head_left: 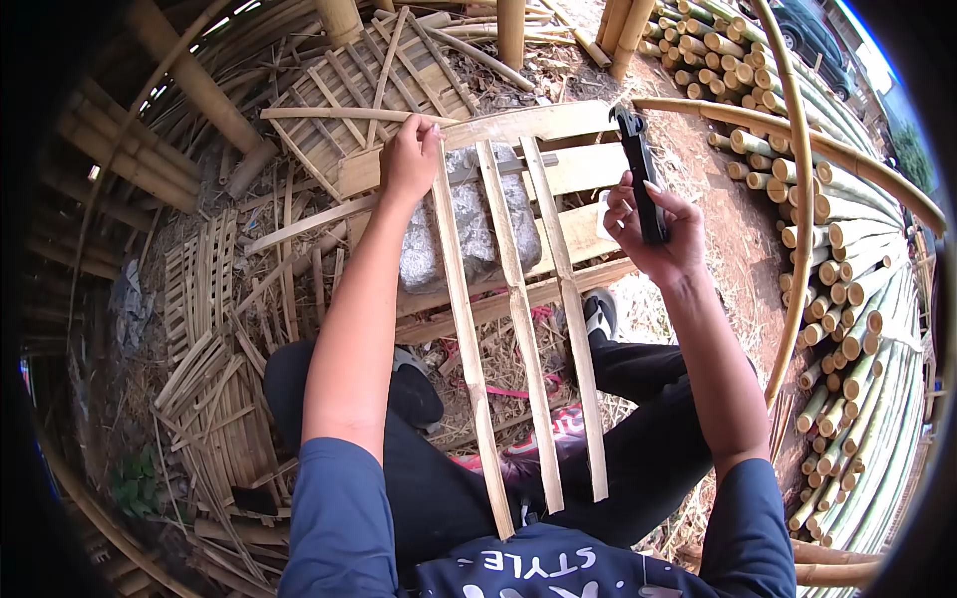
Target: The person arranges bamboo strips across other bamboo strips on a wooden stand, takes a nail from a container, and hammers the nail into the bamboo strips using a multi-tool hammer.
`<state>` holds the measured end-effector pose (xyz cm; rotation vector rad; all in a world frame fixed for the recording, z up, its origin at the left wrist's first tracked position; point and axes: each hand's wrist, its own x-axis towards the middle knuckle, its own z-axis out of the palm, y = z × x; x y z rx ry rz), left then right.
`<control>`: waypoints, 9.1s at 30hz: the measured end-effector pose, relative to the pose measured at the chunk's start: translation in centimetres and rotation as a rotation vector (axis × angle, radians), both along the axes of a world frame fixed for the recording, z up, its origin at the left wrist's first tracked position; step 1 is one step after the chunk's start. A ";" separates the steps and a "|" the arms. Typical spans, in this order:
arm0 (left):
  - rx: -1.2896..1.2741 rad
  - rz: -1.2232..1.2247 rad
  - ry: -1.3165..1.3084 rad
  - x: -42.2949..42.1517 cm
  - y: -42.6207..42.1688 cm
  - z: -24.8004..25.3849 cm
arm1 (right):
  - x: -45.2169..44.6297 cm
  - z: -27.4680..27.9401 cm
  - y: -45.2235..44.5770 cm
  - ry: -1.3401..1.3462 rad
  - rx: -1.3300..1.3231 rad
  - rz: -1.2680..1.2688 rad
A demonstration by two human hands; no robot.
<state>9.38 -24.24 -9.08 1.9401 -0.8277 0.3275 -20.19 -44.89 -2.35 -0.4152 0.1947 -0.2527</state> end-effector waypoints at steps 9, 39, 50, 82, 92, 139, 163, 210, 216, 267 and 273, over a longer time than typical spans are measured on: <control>0.023 0.020 0.063 -0.9 0.3 0.4 | 0.0 0.3 0.2 -0.002 -0.038 -0.001; -0.052 0.025 0.081 -5.4 3.3 1.2 | 0.1 -0.1 0.4 0.020 -0.241 0.026; -0.151 -0.031 0.185 -3.6 3.9 0.1 | 0.2 -0.9 -0.7 -0.024 -0.203 0.080; -0.273 -0.152 0.268 -3.3 3.8 -0.9 | 0.6 -0.4 1.5 0.031 -0.292 0.186; -0.116 -0.030 0.158 -4.2 4.0 -0.1 | 0.5 -0.9 1.2 0.020 -0.279 0.192; -0.045 0.039 0.215 -5.6 3.8 1.0 | 0.9 -1.5 1.8 0.078 -0.350 0.189; -0.105 0.030 0.111 -5.2 3.8 0.0 | 0.9 -1.3 2.1 0.088 -0.348 0.175; -0.098 0.034 0.017 -5.2 3.9 -0.6 | 1.4 2.4 2.9 0.237 -0.541 0.314; -0.111 0.037 0.005 -5.2 3.8 -0.6 | 3.5 2.8 4.8 0.447 -1.409 0.183; -0.069 0.061 0.125 -5.6 4.2 -0.4 | 9.3 0.8 11.0 0.041 -2.074 -0.489; -0.052 0.043 0.106 -5.7 4.2 0.2 | 9.7 1.3 10.8 0.087 -2.180 -0.426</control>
